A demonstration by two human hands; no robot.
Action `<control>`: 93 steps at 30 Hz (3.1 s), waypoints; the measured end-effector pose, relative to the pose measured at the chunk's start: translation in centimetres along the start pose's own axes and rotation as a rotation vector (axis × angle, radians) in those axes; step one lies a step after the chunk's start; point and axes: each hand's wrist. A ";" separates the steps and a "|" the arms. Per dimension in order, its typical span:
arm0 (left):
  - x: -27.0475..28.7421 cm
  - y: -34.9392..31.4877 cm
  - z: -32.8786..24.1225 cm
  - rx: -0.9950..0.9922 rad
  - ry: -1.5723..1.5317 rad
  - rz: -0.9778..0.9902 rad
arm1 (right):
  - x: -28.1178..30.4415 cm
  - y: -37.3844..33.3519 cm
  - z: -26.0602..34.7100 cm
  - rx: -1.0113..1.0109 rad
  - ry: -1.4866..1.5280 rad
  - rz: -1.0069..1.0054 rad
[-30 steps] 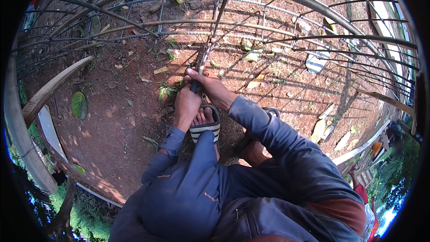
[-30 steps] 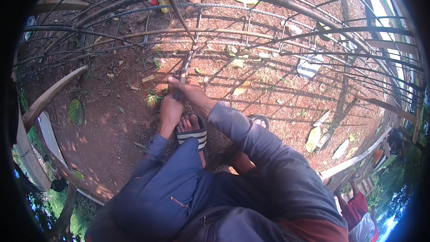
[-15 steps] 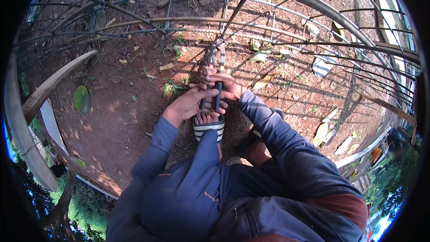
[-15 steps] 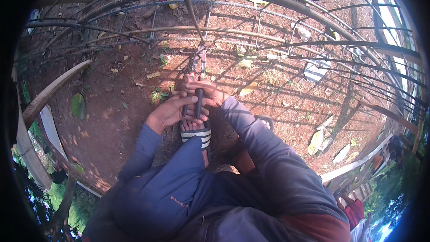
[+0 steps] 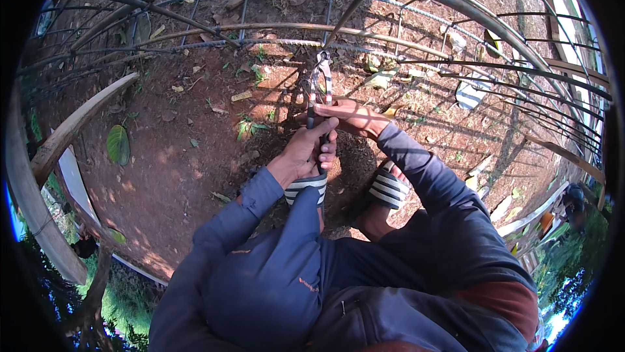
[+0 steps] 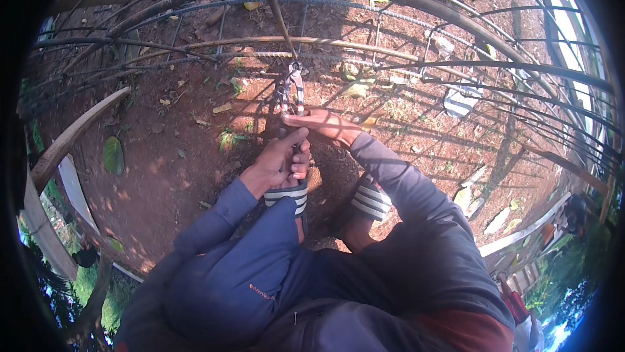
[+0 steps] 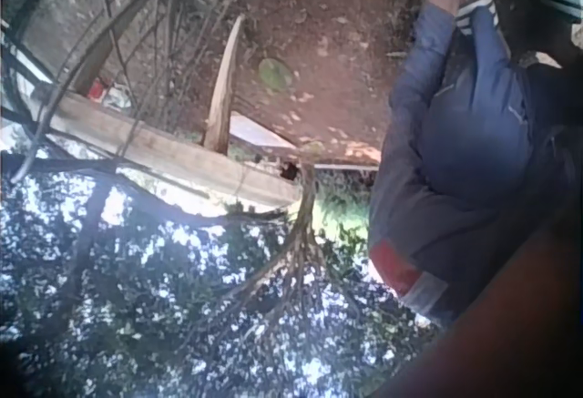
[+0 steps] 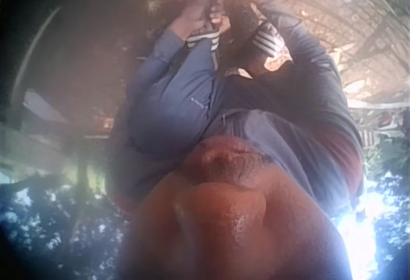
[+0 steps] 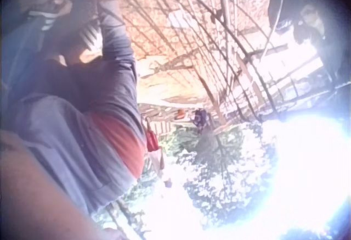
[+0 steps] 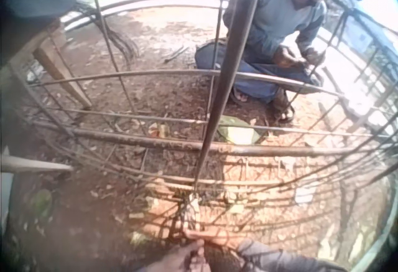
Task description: The person is assembling a rebar cage by tying rebar rods together with wire. They use pliers to twist and secure the wire at multiple intersections of the rebar grid.
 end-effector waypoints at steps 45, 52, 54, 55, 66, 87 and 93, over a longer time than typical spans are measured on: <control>-3.1 0.1 4.5 -0.244 -0.044 -0.005 | 2.6 -1.8 2.8 0.411 -0.789 -0.529; 2.1 -4.0 2.6 -0.472 0.491 -0.654 | -1.5 -6.1 7.8 0.325 -0.033 -0.277; 2.8 -4.4 0.2 -0.561 0.896 -0.927 | -3.0 -7.0 9.8 0.251 -0.156 -0.370; 2.1 -5.6 -1.3 -0.619 0.974 -0.961 | -4.6 -7.6 10.9 0.214 -0.193 -0.403; -8.5 -5.7 -4.8 -0.676 0.256 0.244 | -10.4 -15.7 15.0 0.112 -0.435 -0.327; -12.8 -6.8 -4.8 -1.357 0.950 -0.221 | -9.1 -13.5 13.9 0.473 -0.699 -0.431; -13.2 -8.0 -5.0 -1.482 1.423 -0.148 | -9.4 -13.4 15.4 0.385 -0.533 -0.476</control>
Point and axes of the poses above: each hand's wrist, its own y-axis towards the middle knuckle, its own x-axis out of the back of the hand, z = x × y, and after that the axes turned 8 degrees about y, right-handed
